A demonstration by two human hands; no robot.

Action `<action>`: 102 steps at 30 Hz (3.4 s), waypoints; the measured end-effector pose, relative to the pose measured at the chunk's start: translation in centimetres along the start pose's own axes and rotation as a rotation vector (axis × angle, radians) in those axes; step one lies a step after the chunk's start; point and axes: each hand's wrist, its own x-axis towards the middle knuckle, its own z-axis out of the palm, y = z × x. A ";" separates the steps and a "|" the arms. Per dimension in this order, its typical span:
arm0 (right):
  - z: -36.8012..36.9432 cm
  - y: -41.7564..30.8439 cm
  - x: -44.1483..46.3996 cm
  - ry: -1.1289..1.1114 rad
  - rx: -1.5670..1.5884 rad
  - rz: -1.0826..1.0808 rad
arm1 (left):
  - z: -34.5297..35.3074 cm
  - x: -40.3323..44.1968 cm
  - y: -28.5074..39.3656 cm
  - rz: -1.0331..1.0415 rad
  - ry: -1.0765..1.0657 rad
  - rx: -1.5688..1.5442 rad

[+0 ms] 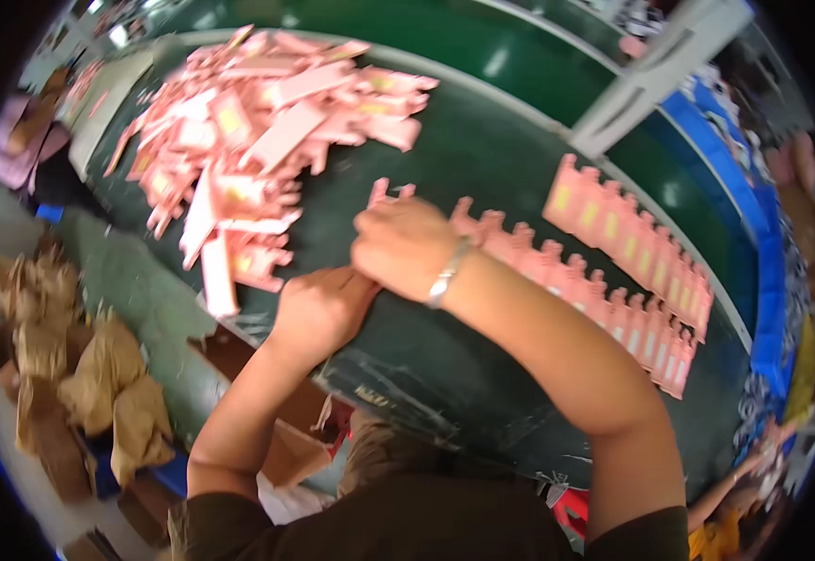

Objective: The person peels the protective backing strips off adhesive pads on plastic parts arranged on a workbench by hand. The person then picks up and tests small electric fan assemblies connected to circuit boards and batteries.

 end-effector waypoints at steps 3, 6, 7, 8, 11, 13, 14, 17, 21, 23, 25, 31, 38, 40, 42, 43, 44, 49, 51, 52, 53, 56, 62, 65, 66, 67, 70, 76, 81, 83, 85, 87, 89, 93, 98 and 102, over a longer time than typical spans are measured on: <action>-1.5 0.4 0.8 -0.140 0.084 -0.020 | -0.5 0.6 0.5 -0.050 -0.029 -0.066; 0.5 0.3 0.8 -0.119 0.020 0.028 | 0.1 0.6 0.2 -0.041 -0.031 -0.165; 2.0 0.7 1.2 -0.149 0.098 0.018 | 0.6 0.4 -0.2 -0.016 -0.037 -0.134; 3.3 1.2 1.3 -0.063 0.031 -0.024 | 0.5 0.3 -0.2 -0.033 -0.070 -0.132; 3.4 3.6 1.5 0.088 0.215 0.151 | 0.8 0.1 -0.5 -0.016 -0.012 -0.123; 1.1 5.3 0.4 0.125 0.369 0.330 | 0.9 0.4 -0.8 0.011 -0.006 -0.101; 0.6 5.6 -0.1 0.237 0.381 0.392 | 0.7 0.7 -0.8 0.029 -0.030 -0.091; -2.5 5.3 -3.2 0.349 0.534 0.378 | 0.2 1.8 -0.5 0.079 -0.082 -0.066; -3.7 4.5 -7.9 0.322 0.575 0.421 | 0.3 3.0 -0.6 0.196 -0.114 -0.039; -4.5 4.0 -10.3 0.249 0.608 0.470 | 0.8 3.3 -1.1 0.249 -0.130 -0.066; -3.9 3.8 -12.4 0.368 0.653 0.449 | 0.0 3.5 -0.8 0.207 -0.164 -0.093; -7.6 -1.1 -13.0 0.431 0.570 0.312 | -2.5 1.2 4.6 -0.971 -0.148 -2.080; -4.6 -5.4 -8.5 0.325 0.257 -0.042 | -1.6 2.1 7.3 -1.232 0.108 -2.056; -6.1 -5.2 -8.4 0.402 0.513 0.042 | -1.5 2.9 4.4 -1.075 0.259 -1.871; -7.3 -4.2 -9.5 0.403 0.609 0.166 | -2.6 5.1 1.3 -0.856 0.160 -1.125; -7.6 -3.3 -10.2 0.358 0.584 0.194 | -0.1 6.1 -0.8 -0.417 0.360 -0.625; -7.6 -3.0 -10.9 0.371 0.553 0.239 | -0.6 7.6 -1.7 -0.208 0.326 -0.216; -7.0 -2.8 -13.7 0.240 0.594 0.283 | 3.3 12.7 -5.8 0.253 -0.094 0.672; -6.9 -2.9 -14.3 0.220 0.633 0.302 | 4.1 14.0 -6.1 0.285 -0.170 0.721; -6.8 -2.9 -14.6 0.229 0.657 0.315 | 4.3 14.6 -6.1 0.259 -0.206 0.717; -6.9 -2.9 -14.8 0.237 0.682 0.325 | 4.3 14.8 -6.2 0.263 -0.194 0.711; -7.4 -2.7 -15.0 0.237 0.703 0.328 | 3.2 14.3 -6.0 0.208 0.018 0.570; -6.8 -2.5 -15.3 0.213 0.749 0.333 | -1.7 10.0 -2.7 -0.351 0.389 -0.102; -6.6 -2.9 -13.7 0.352 0.785 0.387 | -2.6 6.8 -0.2 -0.612 0.561 -0.614; -6.3 -2.9 -12.9 0.399 0.648 0.377 | -2.9 5.9 1.1 -0.602 0.645 -0.705; -6.4 -3.0 -11.9 0.452 0.608 0.415 | -3.5 4.9 2.7 -0.647 0.654 -0.745; -5.8 -4.1 -9.3 0.615 0.510 0.422 | -2.8 1.5 6.3 -0.627 0.777 -1.118; -5.2 -1.9 -8.8 0.481 0.447 0.253 | -2.9 -2.6 6.4 -0.521 0.494 -0.981; -5.9 3.2 -6.3 0.331 0.028 0.249 | -2.2 -0.6 2.7 -0.573 0.343 -0.619; -5.4 4.2 -3.5 0.240 -0.072 0.142 | -1.5 0.6 1.5 -0.587 0.335 -0.618; -3.6 4.7 -1.3 0.210 -0.070 0.033 | -1.7 1.9 1.0 -0.511 0.200 -0.267; -2.7 4.3 0.0 0.169 -0.020 -0.010 | -1.4 2.3 0.1 -0.356 0.146 -0.002; -2.4 3.9 0.2 0.179 0.025 -0.035 | -1.3 1.9 -0.3 -0.347 0.070 0.049; -3.9 4.1 -1.7 0.259 0.458 0.157 | -0.4 1.1 -1.0 -0.525 0.049 -0.066; -1.1 2.8 -5.7 0.173 0.369 0.165 | -1.2 1.4 -1.3 -0.583 -0.013 -0.087; -0.4 -0.5 -6.7 0.221 0.230 0.175 | -0.4 2.5 -1.1 -0.451 -0.062 0.176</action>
